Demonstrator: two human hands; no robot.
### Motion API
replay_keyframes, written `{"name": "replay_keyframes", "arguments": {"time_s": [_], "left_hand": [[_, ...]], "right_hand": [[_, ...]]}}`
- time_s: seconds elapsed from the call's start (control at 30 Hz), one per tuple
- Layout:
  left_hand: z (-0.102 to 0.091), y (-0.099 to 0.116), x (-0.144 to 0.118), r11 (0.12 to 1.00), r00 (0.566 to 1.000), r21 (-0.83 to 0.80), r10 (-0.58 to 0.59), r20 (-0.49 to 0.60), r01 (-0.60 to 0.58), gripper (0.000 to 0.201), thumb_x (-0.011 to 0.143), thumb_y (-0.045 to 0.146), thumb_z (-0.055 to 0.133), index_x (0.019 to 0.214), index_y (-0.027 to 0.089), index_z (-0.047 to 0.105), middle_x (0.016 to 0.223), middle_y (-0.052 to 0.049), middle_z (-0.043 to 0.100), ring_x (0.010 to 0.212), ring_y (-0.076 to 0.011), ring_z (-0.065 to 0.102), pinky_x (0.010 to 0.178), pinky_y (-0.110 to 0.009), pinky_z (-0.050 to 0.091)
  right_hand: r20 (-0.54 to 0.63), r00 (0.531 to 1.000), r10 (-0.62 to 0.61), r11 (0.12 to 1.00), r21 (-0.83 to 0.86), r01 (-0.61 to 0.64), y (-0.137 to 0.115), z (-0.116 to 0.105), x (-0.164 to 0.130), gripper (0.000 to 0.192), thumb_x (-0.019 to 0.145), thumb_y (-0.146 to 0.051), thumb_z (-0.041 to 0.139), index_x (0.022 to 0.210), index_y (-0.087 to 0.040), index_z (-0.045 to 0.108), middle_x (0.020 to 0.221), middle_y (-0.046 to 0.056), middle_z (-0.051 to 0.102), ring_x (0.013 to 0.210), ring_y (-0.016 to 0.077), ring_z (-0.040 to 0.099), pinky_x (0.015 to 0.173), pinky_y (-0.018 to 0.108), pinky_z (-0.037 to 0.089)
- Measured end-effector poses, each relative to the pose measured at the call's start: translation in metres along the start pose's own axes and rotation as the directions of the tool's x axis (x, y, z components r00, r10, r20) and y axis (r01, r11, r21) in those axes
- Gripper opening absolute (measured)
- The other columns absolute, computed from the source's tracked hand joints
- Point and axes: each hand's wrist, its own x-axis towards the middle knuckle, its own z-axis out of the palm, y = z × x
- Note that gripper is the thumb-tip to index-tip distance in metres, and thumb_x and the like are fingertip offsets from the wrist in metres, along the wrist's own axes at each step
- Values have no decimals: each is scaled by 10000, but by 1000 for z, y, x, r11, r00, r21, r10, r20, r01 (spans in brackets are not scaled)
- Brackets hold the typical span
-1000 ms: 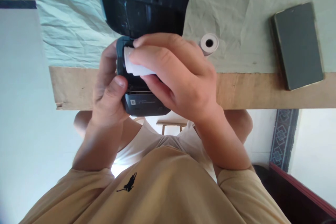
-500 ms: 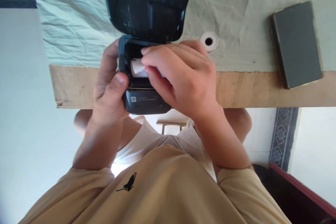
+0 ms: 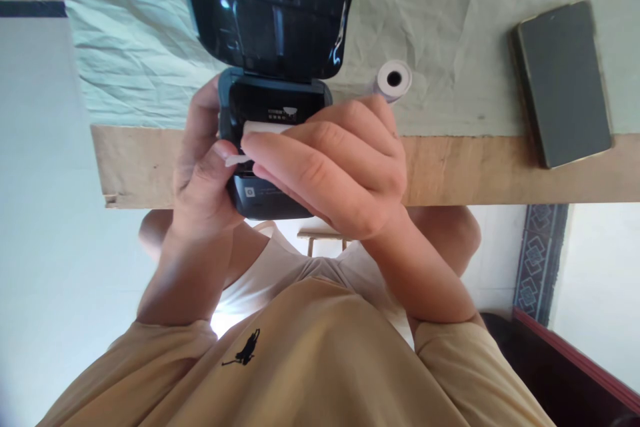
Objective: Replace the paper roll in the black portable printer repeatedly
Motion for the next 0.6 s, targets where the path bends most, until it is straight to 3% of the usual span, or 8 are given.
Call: {"name": "replay_keyframes", "arguments": {"time_s": [0.13, 0.2, 0.27, 0.37, 0.47, 0.6], "left_hand": [[-5, 3, -11, 999, 999, 3, -43, 26, 42, 620, 882, 630, 688, 1400, 315, 557, 1326, -42, 692, 1404, -341, 580, 1067, -451, 560], [-10, 5, -16, 995, 991, 33, -93, 95, 90, 650, 795, 558, 819, 1346, 289, 605, 1350, -47, 679, 1383, -356, 592, 1010, -428, 582], [-12, 6, -17, 992, 982, 61, -120, 148, 112, 689, 716, 510, 897, 1311, 288, 633, 1362, -46, 671, 1338, -365, 622, 945, -420, 605], [-9, 5, -11, 992, 990, 83, -102, 97, 94, 684, 747, 534, 864, 1354, 350, 606, 1280, -34, 704, 1267, -347, 674, 927, -457, 625], [0, 1, -2, 993, 997, 95, -79, 18, 77, 708, 822, 555, 789, 1453, 393, 512, 1217, -38, 723, 1242, -328, 694, 951, -483, 625], [4, -3, 1, 991, 997, 110, -72, 8, 70, 785, 834, 558, 768, 1521, 388, 426, 1237, -57, 721, 1214, -320, 707, 928, -471, 629]], "right_hand": [[25, 999, -35, 999, 8, 35, -1, 0, -1, 428, 973, -686, 441, 1050, -336, 675, 867, -20, 728, 1045, 195, 716, 908, 405, 584], [-19, 989, -145, 989, 2, 145, 1, 0, 1, 387, 971, -670, 473, 980, -336, 668, 827, -49, 720, 961, 164, 717, 850, 384, 570], [-137, 936, -323, 946, -25, 323, 4, 2, 3, 306, 946, -611, 576, 893, -318, 652, 794, -81, 717, 866, 140, 698, 758, 374, 528], [-262, 835, -484, 872, -69, 484, 10, 7, 6, 243, 892, -522, 678, 834, -289, 642, 782, -88, 720, 816, 144, 669, 690, 392, 460], [-251, 845, -472, 877, -35, 479, 13, 9, 7, 265, 942, -531, 552, 871, -297, 655, 773, -64, 713, 836, 152, 670, 716, 404, 465], [-292, 846, -447, 880, 30, 475, 14, 8, 8, 294, 962, -521, 466, 852, -307, 636, 758, -45, 694, 801, 158, 661, 689, 403, 499]]}}
